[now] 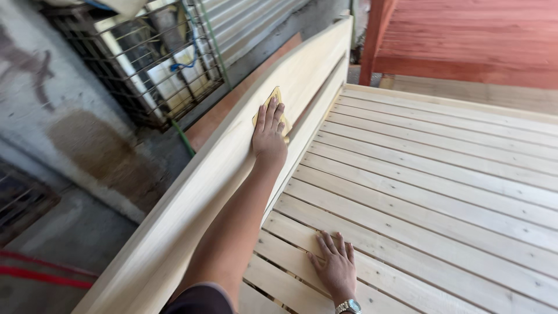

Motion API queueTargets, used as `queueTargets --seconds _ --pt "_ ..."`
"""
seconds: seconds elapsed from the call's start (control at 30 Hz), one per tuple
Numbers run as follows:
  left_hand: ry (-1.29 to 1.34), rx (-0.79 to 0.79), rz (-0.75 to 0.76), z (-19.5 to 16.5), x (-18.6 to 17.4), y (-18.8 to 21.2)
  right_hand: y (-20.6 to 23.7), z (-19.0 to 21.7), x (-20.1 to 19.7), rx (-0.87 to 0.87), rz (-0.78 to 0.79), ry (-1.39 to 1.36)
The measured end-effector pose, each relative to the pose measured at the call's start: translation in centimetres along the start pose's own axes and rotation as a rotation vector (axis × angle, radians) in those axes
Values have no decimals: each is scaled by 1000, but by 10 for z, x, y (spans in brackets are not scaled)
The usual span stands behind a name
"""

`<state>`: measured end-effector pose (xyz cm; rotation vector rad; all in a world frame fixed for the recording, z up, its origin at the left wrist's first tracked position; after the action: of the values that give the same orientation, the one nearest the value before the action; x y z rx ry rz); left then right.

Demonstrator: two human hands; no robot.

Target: The person sands a slatted wooden furniture panel, first rubbing a sanding block across the flat slats, then sanding the frame edges and corner blocks with sandpaper, working around the piece and smoothing different surfaces in turn.

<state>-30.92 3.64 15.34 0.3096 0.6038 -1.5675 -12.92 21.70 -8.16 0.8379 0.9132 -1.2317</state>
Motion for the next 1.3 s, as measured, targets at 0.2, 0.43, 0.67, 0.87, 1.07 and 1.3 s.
queueTargets --seconds 0.2,0.43,0.67,0.87,1.07,1.3 --pt "242 -159 -25 57 47 220 -1 -2 8 -34 -6 33" --pt "112 -183 -198 49 31 142 -3 -4 7 -2 -7 51" --pt "-94 -61 14 30 -20 -8 -9 -10 21 -39 -31 132" --pt "-366 -296 -149 59 31 210 -16 -26 41 -86 119 221" --pt "112 -353 -112 113 82 507 64 -25 68 71 222 205" --pt "37 -354 -134 108 77 451 217 65 111 -170 368 269"
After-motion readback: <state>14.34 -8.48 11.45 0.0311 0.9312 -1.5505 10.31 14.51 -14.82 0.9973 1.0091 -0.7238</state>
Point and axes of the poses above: each hand's wrist, its own y-axis away from the middle knuckle, its own x-axis out of the palm, z = x × y, the point moved 9 cm from there along -y, towards the middle knuckle, and after that the axes turned 7 degrees about -y, right-handed, at the moved point
